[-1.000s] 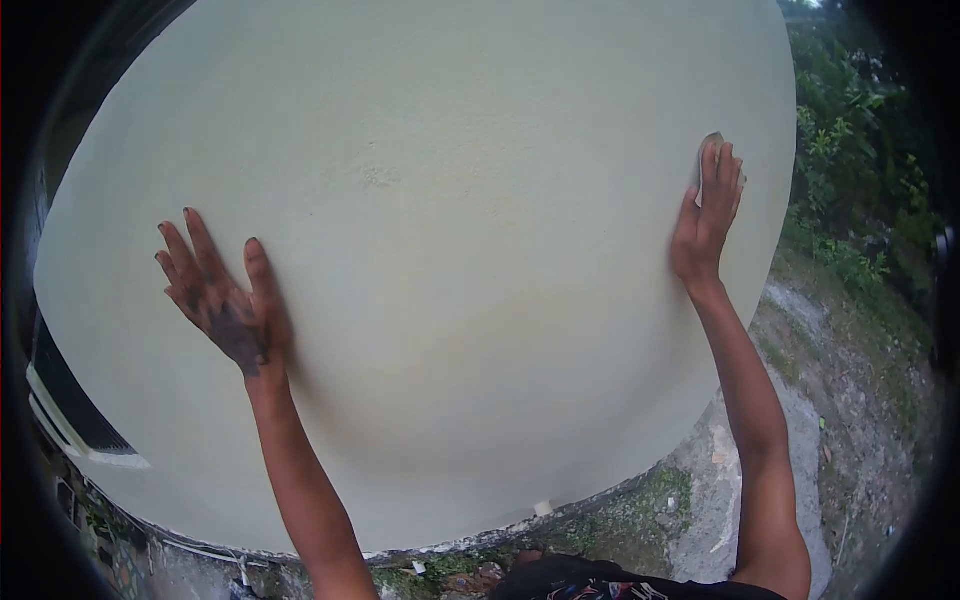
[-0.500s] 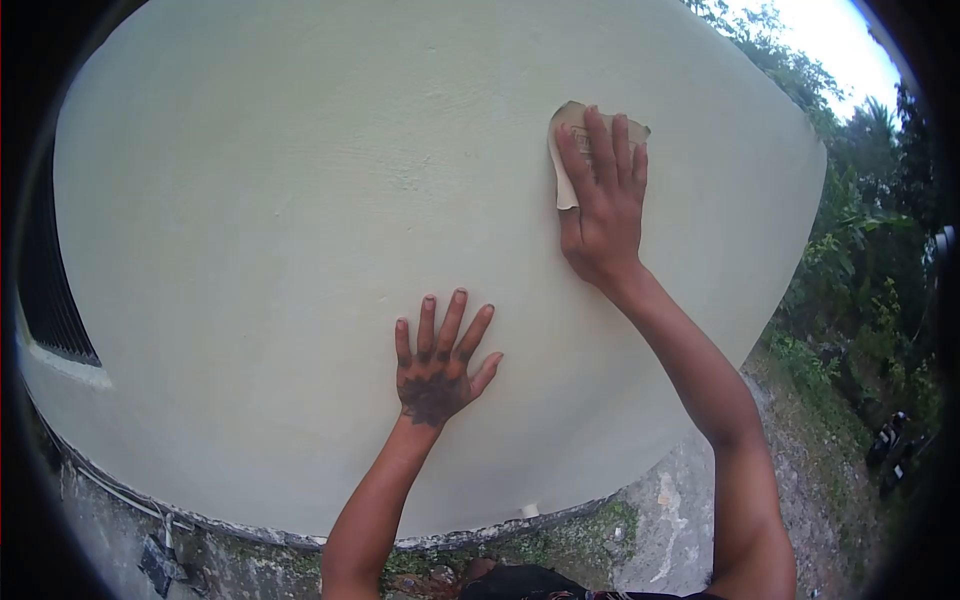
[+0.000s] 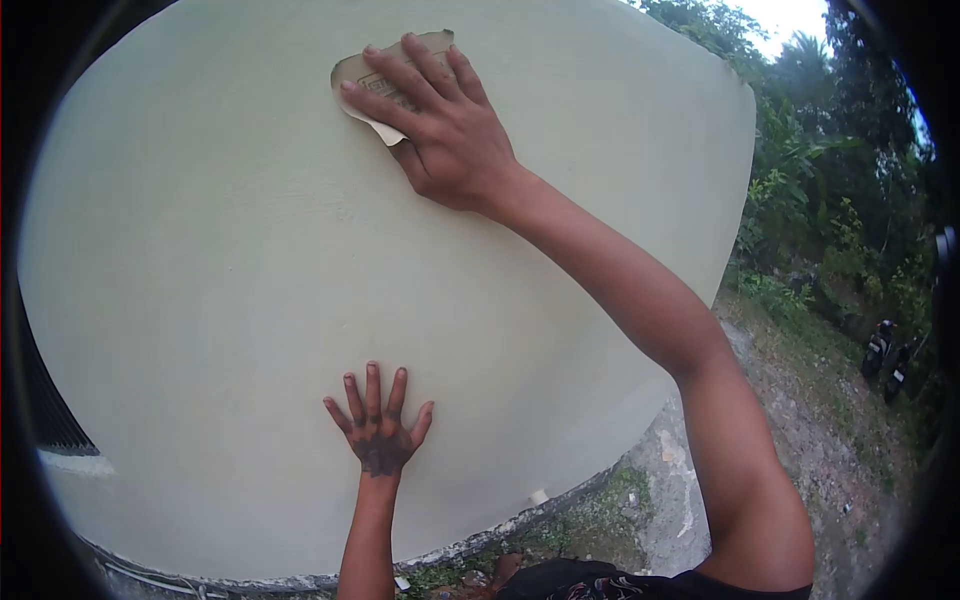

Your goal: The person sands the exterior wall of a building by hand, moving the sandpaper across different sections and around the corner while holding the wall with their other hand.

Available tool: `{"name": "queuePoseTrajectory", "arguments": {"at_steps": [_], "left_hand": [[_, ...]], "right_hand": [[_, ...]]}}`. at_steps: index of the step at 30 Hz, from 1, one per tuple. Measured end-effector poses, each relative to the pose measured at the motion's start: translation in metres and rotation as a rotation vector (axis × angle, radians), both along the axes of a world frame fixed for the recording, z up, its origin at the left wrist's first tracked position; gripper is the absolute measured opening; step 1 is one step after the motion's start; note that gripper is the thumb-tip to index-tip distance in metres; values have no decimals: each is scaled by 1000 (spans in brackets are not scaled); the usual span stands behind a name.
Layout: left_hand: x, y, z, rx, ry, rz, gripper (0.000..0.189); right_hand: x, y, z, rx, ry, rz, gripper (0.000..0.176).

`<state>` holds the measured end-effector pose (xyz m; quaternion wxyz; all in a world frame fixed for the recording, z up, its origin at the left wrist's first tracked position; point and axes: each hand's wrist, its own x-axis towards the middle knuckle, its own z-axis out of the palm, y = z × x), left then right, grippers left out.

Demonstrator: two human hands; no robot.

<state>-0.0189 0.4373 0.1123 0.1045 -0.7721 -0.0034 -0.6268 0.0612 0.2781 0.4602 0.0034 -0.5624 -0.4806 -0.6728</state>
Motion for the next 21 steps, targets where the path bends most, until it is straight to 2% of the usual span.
{"name": "queuePoseTrajectory", "arguments": {"at_steps": [2,3,4,5,6,7,9,10,12,14,16,18,19,21], "left_hand": [[-9,14,38,-27,-55,11,77],[-12,18,60,-41,-96,30,79],[-15,21,81,-96,-115,51,80],[-16,21,102,-153,-135,71,81],[-15,20,123,-204,-179,93,81],[-11,16,144,-256,-222,115,81],[3,1,184,-230,-262,156,81],[13,-13,201,-231,-311,207,80],[39,-50,229,-216,-334,180,79],[64,-101,240,-191,-341,157,78],[90,-171,233,-15,-251,108,75],[116,-230,216,33,-162,73,77],[127,-256,205,136,-87,50,79],[143,-291,198,274,-5,29,83]], "right_hand": [[12,-25,-9,154,66,-4,63],[10,-38,-28,126,166,95,75],[16,-47,-54,107,188,109,77],[19,-64,-82,4,208,20,78],[26,-80,-113,-130,235,44,80],[35,-101,-143,-241,132,-73,69],[62,-142,-198,-470,199,21,66],[72,-165,-210,-556,138,-32,63],[86,-199,-202,-504,92,6,63],[104,-232,-169,-293,238,112,69],[120,-281,-119,2,222,-57,70],[150,-331,-83,337,233,36,75],[167,-357,-83,345,249,36,75],[192,-406,-93,611,323,21,81]]}}
